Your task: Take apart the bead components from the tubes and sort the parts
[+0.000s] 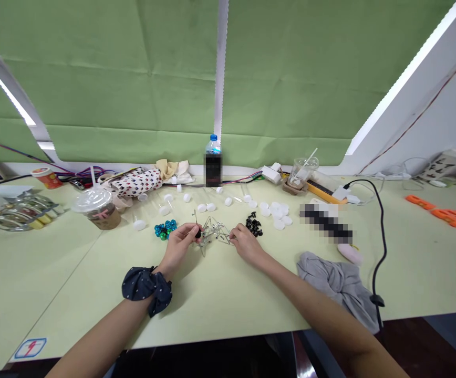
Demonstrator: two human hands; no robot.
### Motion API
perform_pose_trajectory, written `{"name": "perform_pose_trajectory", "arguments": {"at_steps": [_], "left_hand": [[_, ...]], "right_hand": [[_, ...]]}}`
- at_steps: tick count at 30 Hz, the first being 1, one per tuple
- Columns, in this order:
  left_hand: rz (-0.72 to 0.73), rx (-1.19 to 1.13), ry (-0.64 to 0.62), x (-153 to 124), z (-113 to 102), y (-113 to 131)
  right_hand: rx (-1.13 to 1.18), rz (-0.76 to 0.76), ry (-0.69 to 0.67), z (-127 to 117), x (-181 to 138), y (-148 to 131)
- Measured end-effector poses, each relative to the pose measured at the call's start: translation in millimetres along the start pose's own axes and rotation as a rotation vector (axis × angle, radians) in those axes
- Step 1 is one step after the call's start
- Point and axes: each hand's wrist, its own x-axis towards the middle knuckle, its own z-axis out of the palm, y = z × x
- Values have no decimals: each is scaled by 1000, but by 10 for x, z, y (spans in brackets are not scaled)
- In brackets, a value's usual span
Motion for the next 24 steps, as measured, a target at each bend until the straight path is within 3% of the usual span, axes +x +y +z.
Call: {"name": "perform_pose_trajectory", "arguments": {"at_steps": [10, 24], "left_hand": [[-10, 0, 6, -8, 22, 31], [-9, 22, -15, -4, 20, 7]], "right_hand": [[-78, 15, -90, -24, 49, -1], [-60, 149, -198, -108, 78, -88]]}}
